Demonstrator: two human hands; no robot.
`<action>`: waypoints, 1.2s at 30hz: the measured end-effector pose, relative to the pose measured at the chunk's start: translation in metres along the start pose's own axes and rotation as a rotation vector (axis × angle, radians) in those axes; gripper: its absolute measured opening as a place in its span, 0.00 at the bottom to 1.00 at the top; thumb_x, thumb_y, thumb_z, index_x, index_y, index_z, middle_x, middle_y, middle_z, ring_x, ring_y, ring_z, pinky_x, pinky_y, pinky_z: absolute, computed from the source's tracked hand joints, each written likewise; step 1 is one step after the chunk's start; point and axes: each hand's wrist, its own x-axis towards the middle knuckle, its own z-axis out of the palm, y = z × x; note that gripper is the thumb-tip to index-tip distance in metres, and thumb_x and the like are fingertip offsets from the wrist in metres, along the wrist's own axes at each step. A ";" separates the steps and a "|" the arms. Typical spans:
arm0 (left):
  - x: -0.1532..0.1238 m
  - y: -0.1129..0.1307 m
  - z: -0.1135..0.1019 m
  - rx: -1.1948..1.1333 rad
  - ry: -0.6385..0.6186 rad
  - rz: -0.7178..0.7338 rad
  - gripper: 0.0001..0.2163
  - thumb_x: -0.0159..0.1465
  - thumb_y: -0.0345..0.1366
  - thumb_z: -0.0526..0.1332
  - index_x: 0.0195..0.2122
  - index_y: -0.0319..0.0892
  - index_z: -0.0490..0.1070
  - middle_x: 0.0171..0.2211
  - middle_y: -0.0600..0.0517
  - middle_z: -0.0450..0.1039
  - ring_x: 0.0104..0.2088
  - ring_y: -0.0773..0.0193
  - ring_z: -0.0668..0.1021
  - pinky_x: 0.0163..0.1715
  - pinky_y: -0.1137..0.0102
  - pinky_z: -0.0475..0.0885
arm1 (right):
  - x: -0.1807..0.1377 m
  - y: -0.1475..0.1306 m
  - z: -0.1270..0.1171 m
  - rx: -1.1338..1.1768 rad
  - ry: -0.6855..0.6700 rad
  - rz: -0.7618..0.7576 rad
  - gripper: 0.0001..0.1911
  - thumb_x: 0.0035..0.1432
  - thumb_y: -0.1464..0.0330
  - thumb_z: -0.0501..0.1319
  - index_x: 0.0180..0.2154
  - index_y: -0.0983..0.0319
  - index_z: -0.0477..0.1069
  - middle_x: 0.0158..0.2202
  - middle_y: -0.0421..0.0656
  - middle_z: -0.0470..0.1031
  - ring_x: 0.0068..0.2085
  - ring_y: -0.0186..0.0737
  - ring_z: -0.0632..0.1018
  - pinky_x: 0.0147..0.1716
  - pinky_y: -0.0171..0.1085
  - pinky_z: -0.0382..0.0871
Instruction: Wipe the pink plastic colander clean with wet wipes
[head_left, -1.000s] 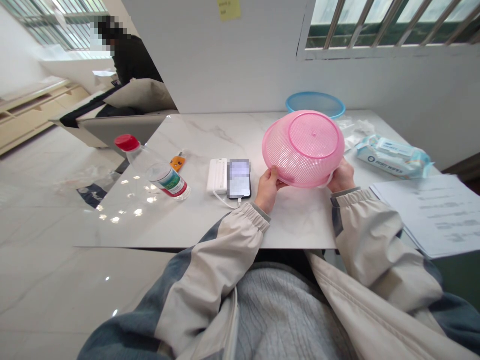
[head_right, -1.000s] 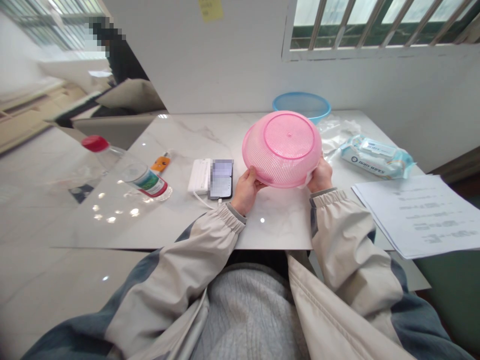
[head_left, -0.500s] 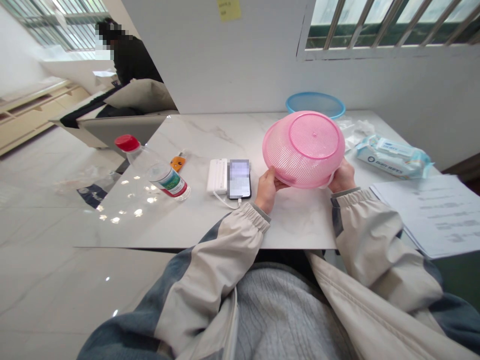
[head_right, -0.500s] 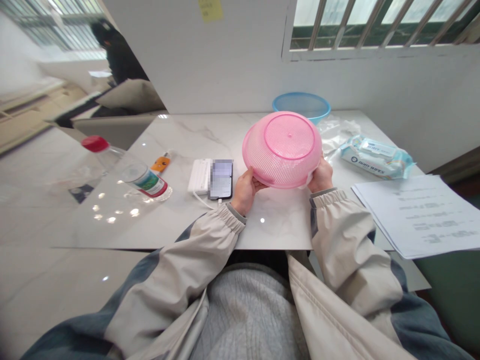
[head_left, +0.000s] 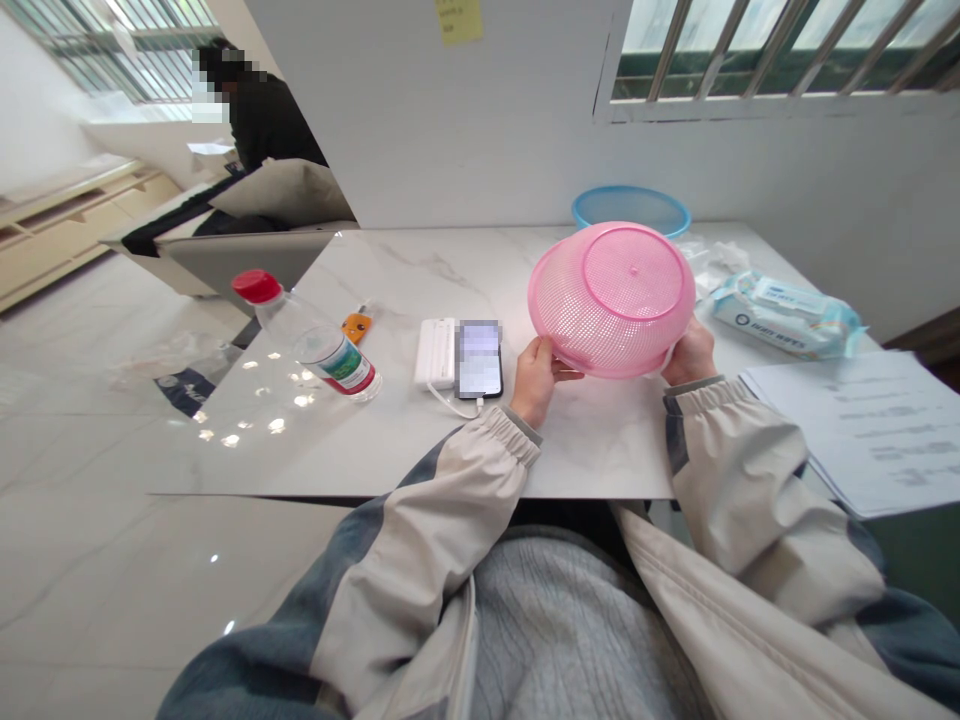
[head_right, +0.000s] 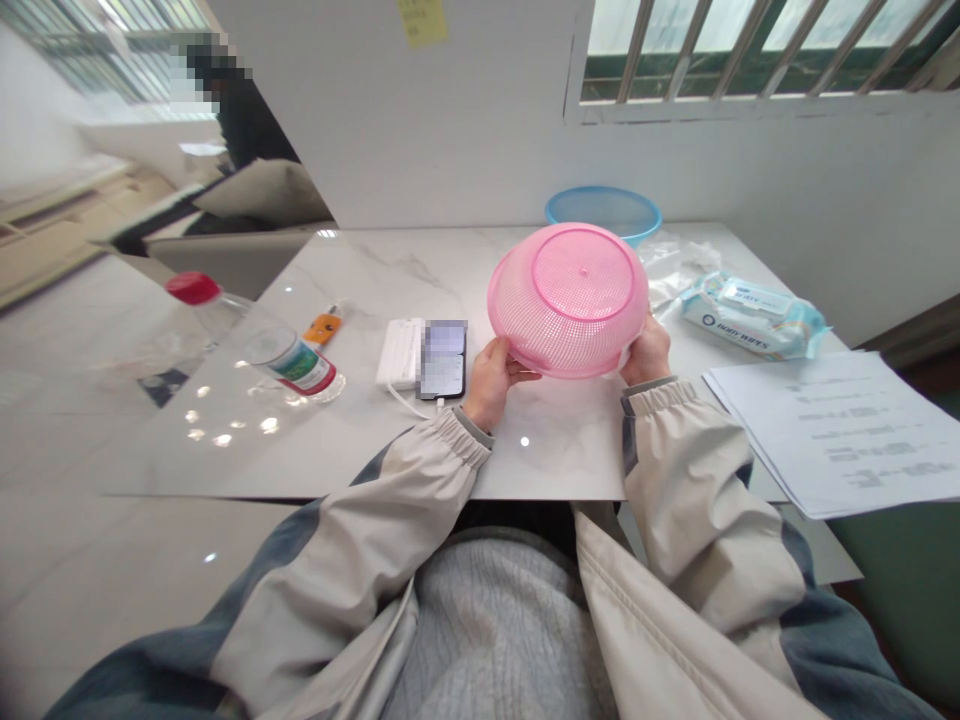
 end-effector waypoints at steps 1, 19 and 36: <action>0.000 0.000 0.000 0.008 0.002 0.010 0.14 0.76 0.45 0.55 0.36 0.41 0.66 0.29 0.53 0.72 0.28 0.64 0.81 0.32 0.66 0.82 | 0.000 0.000 0.000 -0.002 0.001 -0.001 0.14 0.65 0.81 0.56 0.32 0.63 0.76 0.28 0.38 0.79 0.32 0.34 0.77 0.38 0.31 0.79; 0.004 -0.005 -0.001 0.087 -0.004 0.174 0.16 0.78 0.42 0.53 0.33 0.42 0.65 0.26 0.55 0.69 0.25 0.69 0.76 0.29 0.71 0.76 | 0.003 0.001 -0.002 -0.052 0.049 0.025 0.13 0.62 0.83 0.57 0.28 0.65 0.74 0.25 0.38 0.75 0.31 0.34 0.75 0.36 0.32 0.78; 0.001 0.000 0.000 0.052 -0.074 -0.017 0.08 0.75 0.34 0.58 0.37 0.38 0.68 0.29 0.51 0.77 0.30 0.64 0.83 0.38 0.66 0.80 | 0.006 0.001 -0.004 0.046 0.036 -0.009 0.08 0.65 0.78 0.64 0.32 0.65 0.76 0.27 0.37 0.77 0.30 0.33 0.76 0.37 0.31 0.79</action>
